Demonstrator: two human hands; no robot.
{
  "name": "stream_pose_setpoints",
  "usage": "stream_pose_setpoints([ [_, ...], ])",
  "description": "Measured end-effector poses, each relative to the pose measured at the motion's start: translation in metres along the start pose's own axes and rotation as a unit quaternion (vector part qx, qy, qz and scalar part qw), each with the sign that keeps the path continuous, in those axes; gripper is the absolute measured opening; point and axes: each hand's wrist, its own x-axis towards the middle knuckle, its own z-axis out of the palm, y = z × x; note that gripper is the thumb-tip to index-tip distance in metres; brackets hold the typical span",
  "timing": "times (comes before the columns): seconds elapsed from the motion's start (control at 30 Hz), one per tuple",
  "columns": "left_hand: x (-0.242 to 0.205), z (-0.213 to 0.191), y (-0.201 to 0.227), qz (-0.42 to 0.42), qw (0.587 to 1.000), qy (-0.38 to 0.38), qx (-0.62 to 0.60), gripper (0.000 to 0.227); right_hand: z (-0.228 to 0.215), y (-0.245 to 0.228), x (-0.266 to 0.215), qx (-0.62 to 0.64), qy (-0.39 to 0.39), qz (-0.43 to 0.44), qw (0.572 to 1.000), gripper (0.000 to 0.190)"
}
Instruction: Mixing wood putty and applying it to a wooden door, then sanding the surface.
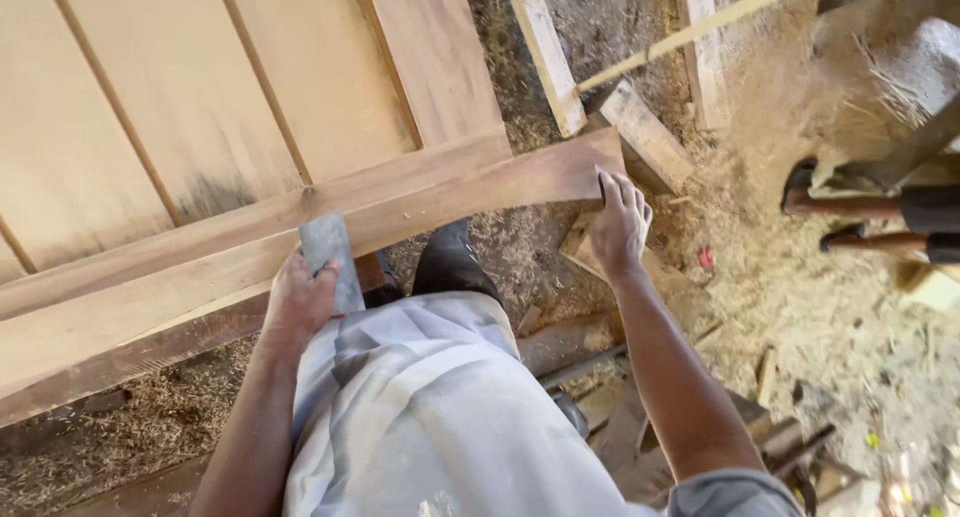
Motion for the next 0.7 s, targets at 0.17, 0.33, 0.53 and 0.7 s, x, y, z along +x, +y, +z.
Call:
stream_pose_setpoints([
  [0.17,-0.014,-0.016,0.035,-0.054,0.998,-0.037,-0.009,0.042,-0.014,-0.011,-0.011,-0.101,0.001,-0.112,0.988,0.058],
  [0.33,0.002,-0.009,0.008,-0.053,0.997,-0.035,0.032,0.04,0.03,0.02,-0.016,-0.134,0.032,-0.14,0.98,0.052],
  [0.53,-0.008,-0.011,0.044,-0.08,0.996,-0.045,0.011,0.041,-0.011,0.007,-0.026,-0.106,-0.033,-0.155,0.982,0.045],
  [0.7,-0.001,-0.016,0.028,-0.02,0.998,-0.015,0.052,0.037,-0.023,0.022,0.003,-0.104,-0.062,-0.167,0.979,0.039],
])
